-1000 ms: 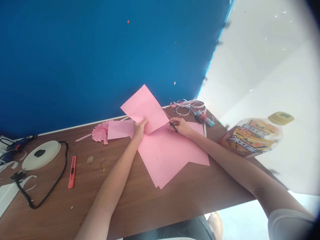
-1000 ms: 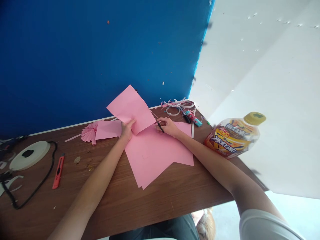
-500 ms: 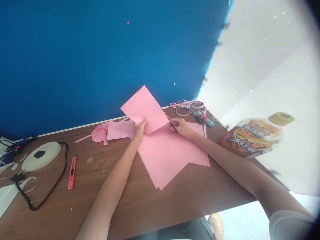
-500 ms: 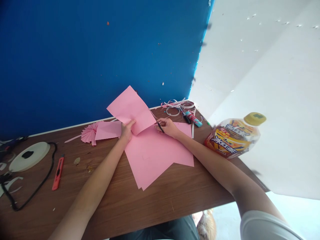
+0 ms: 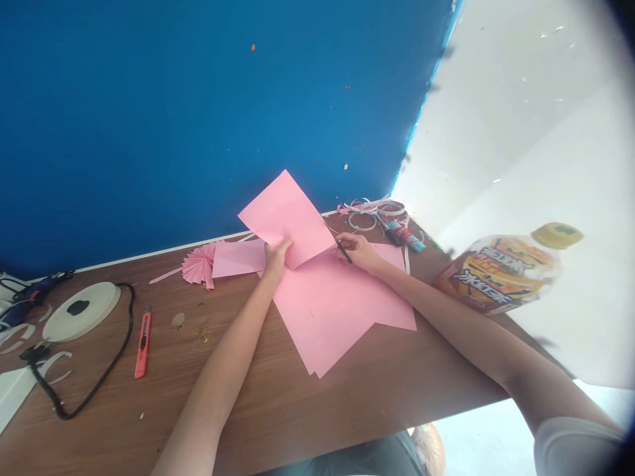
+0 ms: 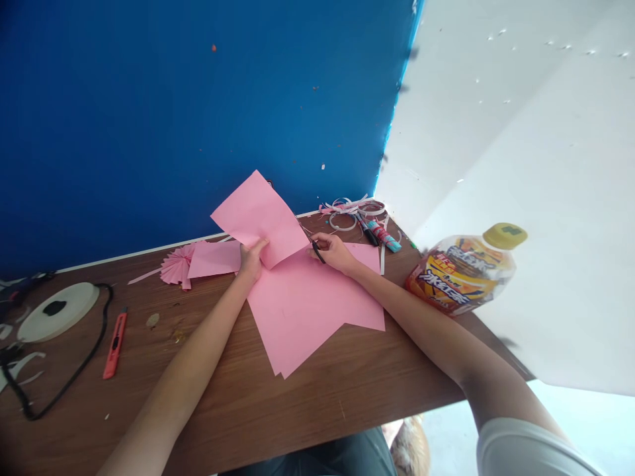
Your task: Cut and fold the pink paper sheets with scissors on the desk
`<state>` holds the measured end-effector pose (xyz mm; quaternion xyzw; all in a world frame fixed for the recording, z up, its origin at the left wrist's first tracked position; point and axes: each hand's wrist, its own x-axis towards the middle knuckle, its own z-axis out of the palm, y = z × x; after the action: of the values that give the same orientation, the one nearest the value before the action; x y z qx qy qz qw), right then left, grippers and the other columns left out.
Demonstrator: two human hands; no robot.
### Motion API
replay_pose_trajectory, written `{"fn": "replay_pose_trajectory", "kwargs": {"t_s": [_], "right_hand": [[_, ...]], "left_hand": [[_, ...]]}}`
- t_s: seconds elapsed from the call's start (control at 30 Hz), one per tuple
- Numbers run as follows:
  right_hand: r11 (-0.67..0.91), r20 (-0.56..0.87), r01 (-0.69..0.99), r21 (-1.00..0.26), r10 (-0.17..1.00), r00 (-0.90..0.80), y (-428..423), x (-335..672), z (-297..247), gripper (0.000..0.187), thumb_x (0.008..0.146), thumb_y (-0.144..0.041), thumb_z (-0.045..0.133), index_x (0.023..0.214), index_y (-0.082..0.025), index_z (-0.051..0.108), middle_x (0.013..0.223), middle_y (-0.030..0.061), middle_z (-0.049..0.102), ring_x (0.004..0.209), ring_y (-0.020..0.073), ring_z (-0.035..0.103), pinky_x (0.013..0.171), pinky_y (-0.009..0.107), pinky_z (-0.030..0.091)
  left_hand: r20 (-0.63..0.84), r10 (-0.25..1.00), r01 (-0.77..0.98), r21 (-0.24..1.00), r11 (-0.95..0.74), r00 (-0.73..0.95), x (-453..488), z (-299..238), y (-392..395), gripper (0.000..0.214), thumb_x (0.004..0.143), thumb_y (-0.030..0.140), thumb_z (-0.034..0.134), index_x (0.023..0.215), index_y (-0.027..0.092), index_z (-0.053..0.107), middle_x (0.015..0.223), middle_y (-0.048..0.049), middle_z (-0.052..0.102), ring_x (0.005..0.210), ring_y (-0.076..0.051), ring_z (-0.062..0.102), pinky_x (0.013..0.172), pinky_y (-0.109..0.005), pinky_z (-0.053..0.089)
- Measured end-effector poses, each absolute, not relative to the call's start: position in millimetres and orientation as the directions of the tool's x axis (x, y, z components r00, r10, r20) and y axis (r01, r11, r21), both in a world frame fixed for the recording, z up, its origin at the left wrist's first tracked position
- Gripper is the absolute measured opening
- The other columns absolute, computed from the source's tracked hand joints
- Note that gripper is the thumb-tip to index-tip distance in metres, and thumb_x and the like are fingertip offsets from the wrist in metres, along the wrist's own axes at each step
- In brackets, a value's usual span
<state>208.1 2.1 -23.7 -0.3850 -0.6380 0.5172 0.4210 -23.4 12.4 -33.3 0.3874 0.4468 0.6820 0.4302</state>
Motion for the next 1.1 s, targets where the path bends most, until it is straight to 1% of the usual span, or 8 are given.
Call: {"fn": "replay_pose_trajectory", "kwargs": {"t_s": [0.23, 0.5, 0.8, 0.93, 1.1], "right_hand": [[0.187, 0.15, 0.075, -0.98, 0.927, -0.344, 2.4, 207.4, -24.7, 0.034, 0.067, -0.039, 0.069, 0.09, -0.017, 0.058, 0.064, -0.0025, 0.058, 0.052, 0.0099, 0.048, 0.051, 0.024, 0.039], [0.192, 0.154, 0.07, -0.979, 0.919, -0.362, 3.3, 209.0, -26.0, 0.032, 0.071, -0.04, 0.067, 0.091, -0.017, 0.058, 0.065, -0.0019, 0.059, 0.05, 0.0095, 0.049, 0.051, 0.024, 0.039], [0.188, 0.15, 0.069, -0.98, 0.919, -0.364, 6.8, 210.3, -32.7, 0.035, 0.07, -0.042, 0.068, 0.093, -0.016, 0.06, 0.062, -0.0011, 0.06, 0.05, 0.0107, 0.051, 0.051, 0.024, 0.041], [0.192, 0.148, 0.083, -0.978, 0.917, -0.371, 7.4, 210.5, -34.7, 0.038, 0.07, -0.044, 0.068, 0.094, -0.016, 0.061, 0.062, -0.0007, 0.06, 0.049, 0.0107, 0.051, 0.05, 0.025, 0.041], [0.201, 0.153, 0.097, -0.975, 0.918, -0.366, 7.2, 210.9, -34.2, 0.039, 0.07, -0.046, 0.068, 0.095, -0.016, 0.062, 0.061, -0.0006, 0.061, 0.047, 0.0106, 0.049, 0.049, 0.025, 0.04]], "left_hand": [[0.142, 0.932, -0.245, 0.941, -0.231, -0.333, -22.5, -32.0, 11.7, 0.05, 0.055, 0.025, 0.079, 0.103, 0.015, 0.066, 0.094, -0.0067, 0.069, 0.092, -0.021, 0.065, 0.089, -0.034, 0.048], [0.144, 0.943, -0.269, 0.936, -0.229, -0.3, -23.6, -35.2, 13.3, 0.051, 0.056, 0.025, 0.079, 0.104, 0.015, 0.066, 0.099, -0.0076, 0.069, 0.093, -0.021, 0.065, 0.088, -0.033, 0.049], [0.139, 0.941, -0.258, 0.94, -0.224, -0.309, -22.9, -31.8, 11.6, 0.05, 0.054, 0.026, 0.079, 0.101, 0.014, 0.066, 0.097, -0.0078, 0.069, 0.093, -0.021, 0.064, 0.089, -0.034, 0.048], [0.16, 0.939, -0.246, 0.939, -0.239, -0.305, -23.2, -33.4, 11.6, 0.047, 0.056, 0.027, 0.079, 0.099, 0.014, 0.067, 0.096, -0.0075, 0.069, 0.093, -0.021, 0.064, 0.088, -0.032, 0.049], [0.15, 0.942, -0.242, 0.943, -0.228, -0.3, -24.0, -36.1, 13.2, 0.044, 0.056, 0.026, 0.079, 0.096, 0.013, 0.067, 0.097, -0.0081, 0.069, 0.094, -0.021, 0.064, 0.086, -0.032, 0.05]]}}
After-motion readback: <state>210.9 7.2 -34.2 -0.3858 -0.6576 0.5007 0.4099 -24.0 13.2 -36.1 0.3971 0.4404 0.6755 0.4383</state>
